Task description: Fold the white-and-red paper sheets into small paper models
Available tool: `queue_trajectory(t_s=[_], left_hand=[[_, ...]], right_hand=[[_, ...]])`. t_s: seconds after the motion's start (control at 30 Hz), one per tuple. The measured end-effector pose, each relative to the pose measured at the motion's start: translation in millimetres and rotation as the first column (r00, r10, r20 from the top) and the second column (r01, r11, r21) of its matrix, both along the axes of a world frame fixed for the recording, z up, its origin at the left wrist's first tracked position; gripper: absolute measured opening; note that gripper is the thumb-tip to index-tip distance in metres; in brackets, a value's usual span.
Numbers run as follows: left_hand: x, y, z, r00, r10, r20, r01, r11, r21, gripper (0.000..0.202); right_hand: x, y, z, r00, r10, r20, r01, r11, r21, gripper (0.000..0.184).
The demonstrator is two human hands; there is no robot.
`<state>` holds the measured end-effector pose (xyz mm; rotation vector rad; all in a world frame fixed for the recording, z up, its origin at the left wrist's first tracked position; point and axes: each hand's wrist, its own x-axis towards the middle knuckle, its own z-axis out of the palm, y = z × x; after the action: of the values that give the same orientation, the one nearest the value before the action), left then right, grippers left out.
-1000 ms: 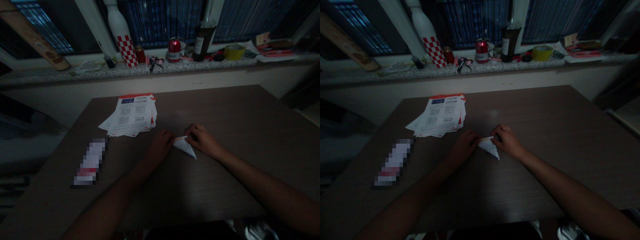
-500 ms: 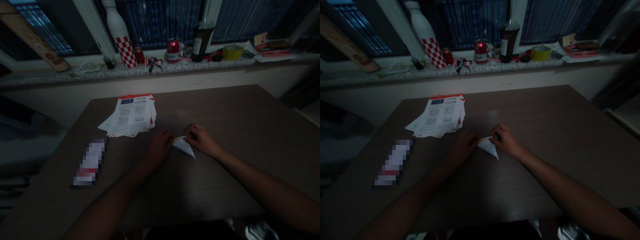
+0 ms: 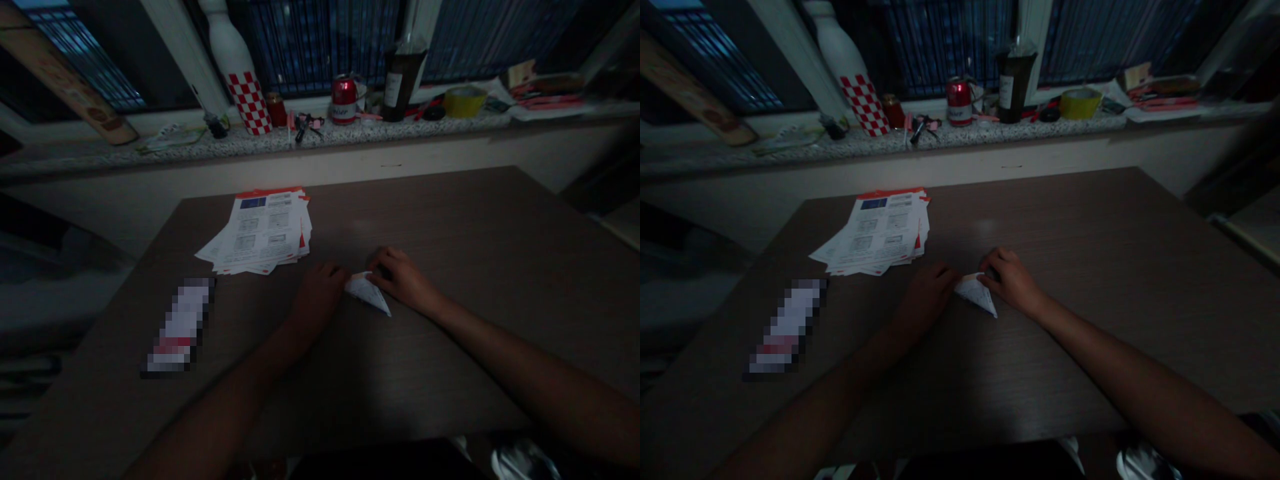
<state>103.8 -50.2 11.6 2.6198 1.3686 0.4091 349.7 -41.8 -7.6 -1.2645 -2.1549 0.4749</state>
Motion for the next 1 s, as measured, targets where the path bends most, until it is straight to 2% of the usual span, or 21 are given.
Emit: queue_trajectory(t_s=[0.07,0.17,0.3,0.4,0.57,1.0], left_hand=[[0,-4,7.3,0.992,-0.045,-0.119,0.049,0.998,0.029,0.023],[-4,-13,17.8,0.971,-0.106,-0.214,0.109,0.994,0.003,0.032],[-16,-29,16.7,0.944,-0.180,-0.278,0.177,0.984,-0.035,0.042],[-26,-37,5.8,0.942,-0.229,-0.244,0.237,0.971,0.004,0.048],[-32,-42,-5.8,0.959,-0.223,-0.173,0.229,0.973,0.012,0.050],[-34,-49,0.4,0.964,-0.257,-0.067,0.254,0.966,-0.048,0.051]], right_hand=[[0,0,-0.3,1.000,0.000,0.000,0.000,1.000,0.008,0.009],[0,1,-2.3,1.000,0.002,-0.004,-0.002,1.000,0.010,0.009],[0,2,-5.2,1.000,-0.002,-0.011,0.002,1.000,0.002,0.009],[-1,2,-5.4,1.000,-0.008,-0.014,0.008,1.000,0.006,0.009],[-3,0,-4.2,1.000,-0.019,-0.016,0.019,1.000,0.011,0.008],[-1,1,-5.2,0.999,-0.022,-0.025,0.023,0.999,0.026,0.008]])
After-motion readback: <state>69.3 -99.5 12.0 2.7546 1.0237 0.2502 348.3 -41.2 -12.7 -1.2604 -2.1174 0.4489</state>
